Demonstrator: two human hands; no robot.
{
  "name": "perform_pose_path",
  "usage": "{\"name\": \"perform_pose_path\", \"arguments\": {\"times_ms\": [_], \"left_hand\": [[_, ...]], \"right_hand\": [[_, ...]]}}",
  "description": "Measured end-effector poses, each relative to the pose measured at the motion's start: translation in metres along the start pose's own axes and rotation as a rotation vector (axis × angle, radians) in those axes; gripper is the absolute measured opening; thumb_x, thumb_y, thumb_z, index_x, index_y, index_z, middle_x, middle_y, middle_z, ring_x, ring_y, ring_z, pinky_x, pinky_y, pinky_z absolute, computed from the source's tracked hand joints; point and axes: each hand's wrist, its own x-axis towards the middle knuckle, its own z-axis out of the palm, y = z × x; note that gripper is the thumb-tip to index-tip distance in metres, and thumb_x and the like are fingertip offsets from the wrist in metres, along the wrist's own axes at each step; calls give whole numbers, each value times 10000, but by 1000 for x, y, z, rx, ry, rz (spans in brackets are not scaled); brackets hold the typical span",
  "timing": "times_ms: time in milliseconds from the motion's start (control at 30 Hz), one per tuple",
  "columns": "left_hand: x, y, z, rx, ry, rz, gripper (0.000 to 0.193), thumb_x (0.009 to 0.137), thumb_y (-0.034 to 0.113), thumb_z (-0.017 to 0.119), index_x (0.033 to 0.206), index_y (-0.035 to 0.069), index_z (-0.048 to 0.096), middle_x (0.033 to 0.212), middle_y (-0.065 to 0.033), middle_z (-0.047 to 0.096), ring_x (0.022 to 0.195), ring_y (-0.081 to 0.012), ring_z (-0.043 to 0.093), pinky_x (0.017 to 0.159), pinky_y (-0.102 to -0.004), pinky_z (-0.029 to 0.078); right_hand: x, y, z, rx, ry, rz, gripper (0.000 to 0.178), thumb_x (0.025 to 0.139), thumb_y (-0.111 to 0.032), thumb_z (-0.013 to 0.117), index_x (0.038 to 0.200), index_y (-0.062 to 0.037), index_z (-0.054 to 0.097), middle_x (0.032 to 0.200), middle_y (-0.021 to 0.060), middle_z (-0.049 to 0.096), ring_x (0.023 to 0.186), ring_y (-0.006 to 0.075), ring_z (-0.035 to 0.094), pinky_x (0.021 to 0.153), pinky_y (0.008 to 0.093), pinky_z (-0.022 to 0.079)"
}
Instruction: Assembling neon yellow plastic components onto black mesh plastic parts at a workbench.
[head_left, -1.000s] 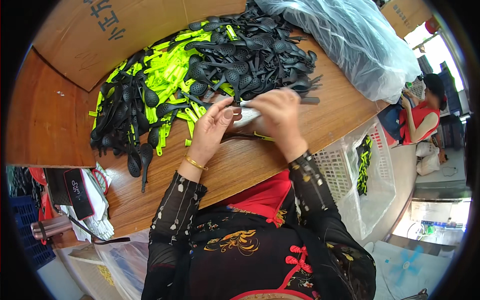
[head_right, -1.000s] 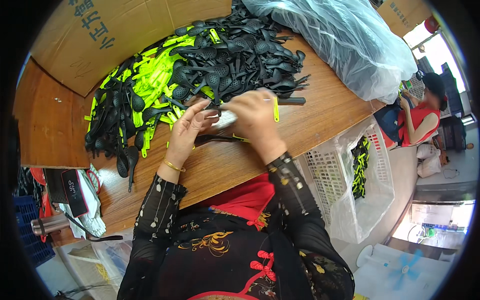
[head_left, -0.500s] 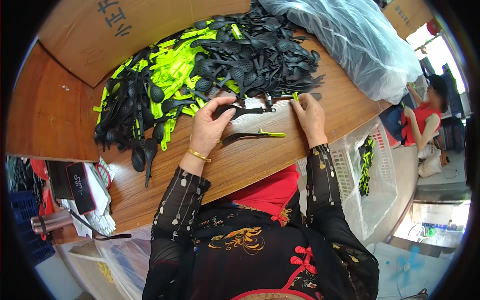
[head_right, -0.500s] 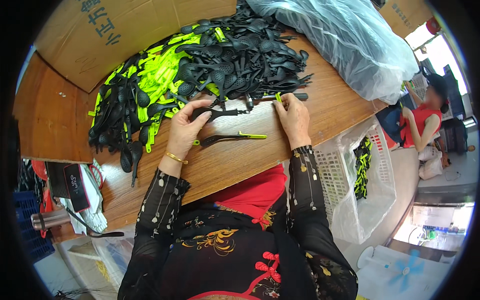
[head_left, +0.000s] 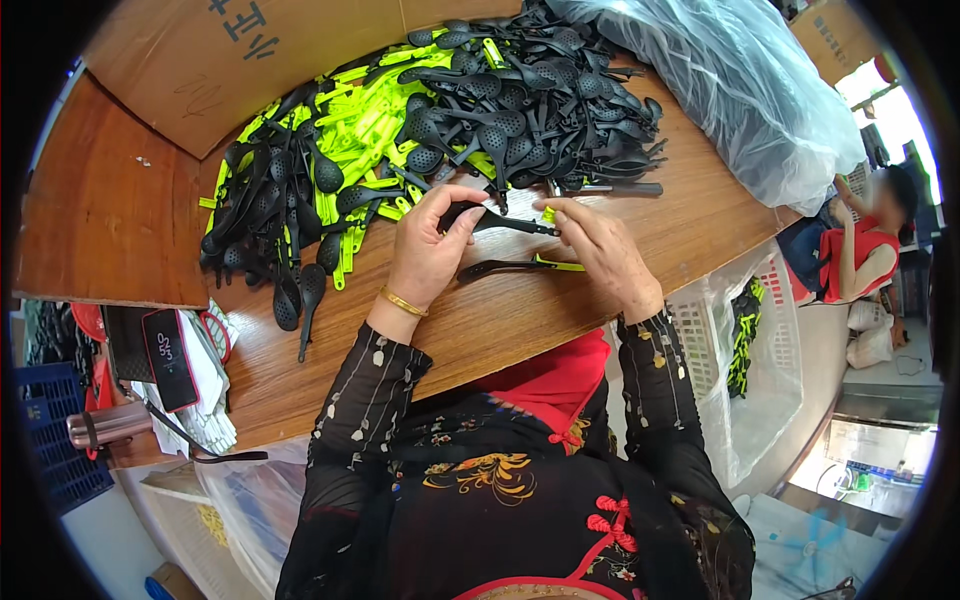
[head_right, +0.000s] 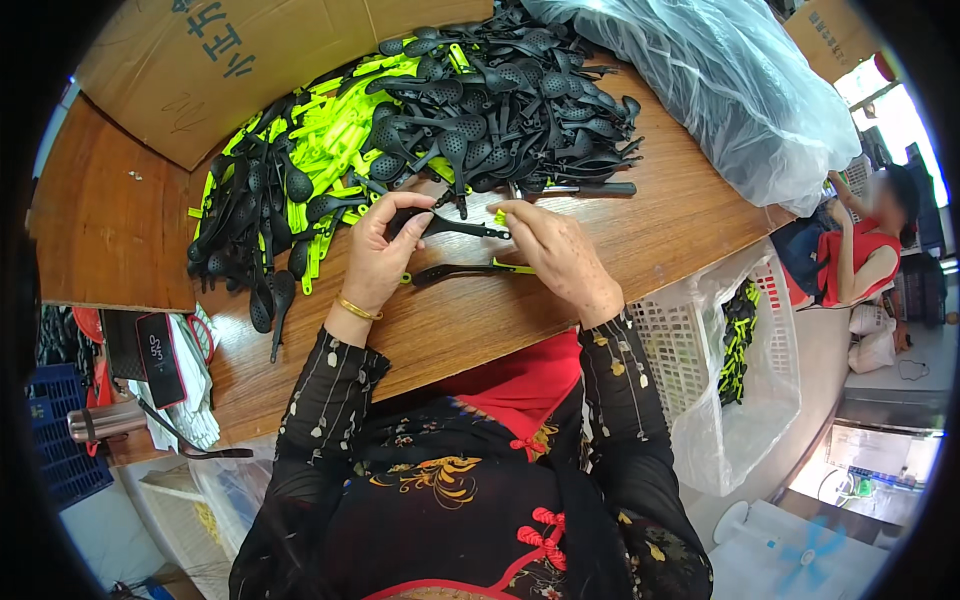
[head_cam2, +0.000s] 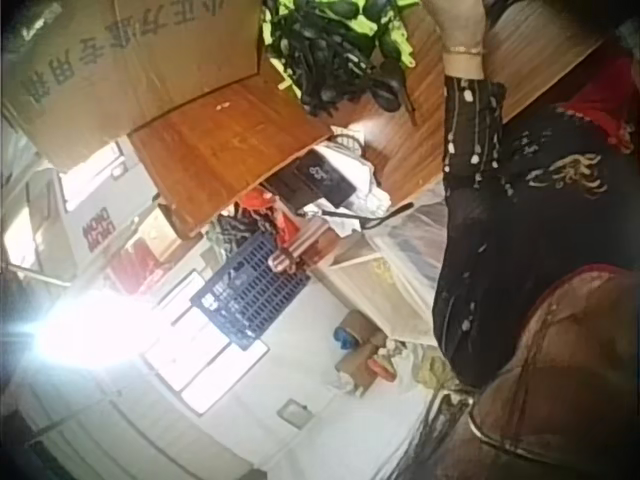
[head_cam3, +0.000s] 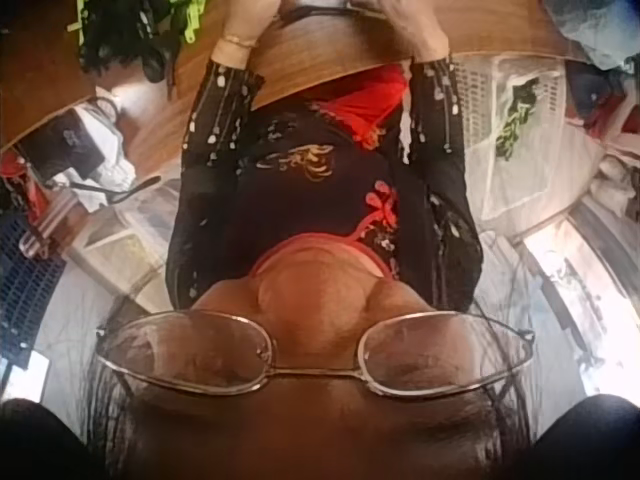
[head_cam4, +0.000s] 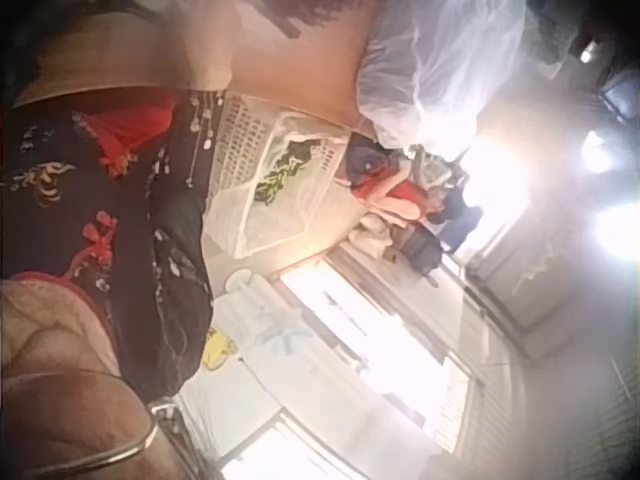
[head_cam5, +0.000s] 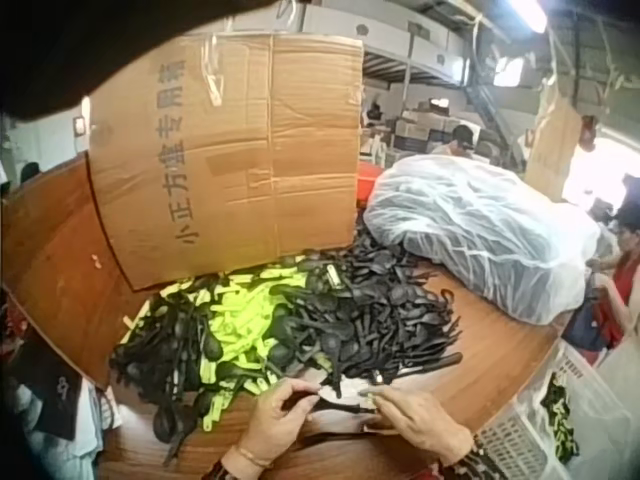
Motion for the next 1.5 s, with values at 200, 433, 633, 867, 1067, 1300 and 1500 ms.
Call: {"name": "perform_pose_path", "arguments": {"times_ms": [200, 433, 633, 867, 1067, 1300, 1500], "left_hand": [[5, 12, -2, 323, 8, 372, 112, 972, 35, 703, 1084, 32, 710, 988, -49, 705, 894, -160, 663, 807, -275, 509], [12, 8, -2, 278, 58, 303, 127, 968, -6, 692, 1089, 29, 706, 1035, -48, 711, 923, -147, 666, 819, -265, 520], [17, 0, -6, 266, 51, 341, 141, 960, -41, 684, 1086, 19, 706, 1033, -55, 715, 923, -141, 670, 820, -263, 524], [15, -1, -15, 264, 75, 339, 244, 876, -109, 650, 1070, 30, 701, 970, -115, 703, 897, -266, 695, 805, -334, 541], [10, 7, -16, 337, 104, 449, 188, 902, -63, 711, 1056, 46, 710, 938, -100, 704, 858, -254, 697, 744, -325, 543], [1, 9, -5, 75, 100, 292, 261, 963, 4, 718, 1219, 36, 675, 1041, -55, 718, 921, -148, 690, 837, -271, 548], [-8, 5, -5, -8, 27, 250, 304, 988, 28, 712, 1283, 29, 638, 1077, -20, 706, 957, -80, 649, 845, -232, 526]], "right_hand": [[-3, 11, 4, -172, -99, -180, 236, 1020, -109, 537, 1187, 40, 614, 950, 146, 694, 790, 285, 685, 733, 375, 544], [11, -4, -7, -151, -282, -61, 237, 982, -78, 555, 1172, 51, 612, 999, 170, 685, 833, 320, 690, 749, 409, 552], [18, 0, 3, -237, -208, -68, 302, 981, -122, 615, 1216, 67, 603, 1103, 213, 707, 919, 371, 703, 766, 421, 557], [20, -6, 16, -106, -190, -78, 232, 1035, -171, 537, 1130, 14, 641, 983, 196, 699, 877, 386, 680, 727, 461, 532], [21, -31, 12, 108, -266, 167, 212, 1032, -197, 613, 1050, 5, 673, 846, 194, 666, 779, 349, 674, 667, 437, 505], [4, -28, 15, 143, -184, 144, 255, 1061, -236, 602, 990, -10, 697, 787, 178, 654, 714, 347, 658, 646, 426, 485], [-19, -31, 25, 319, -164, 298, 248, 1082, -207, 582, 1023, -12, 723, 739, 45, 666, 637, 134, 615, 590, 299, 470]]}}
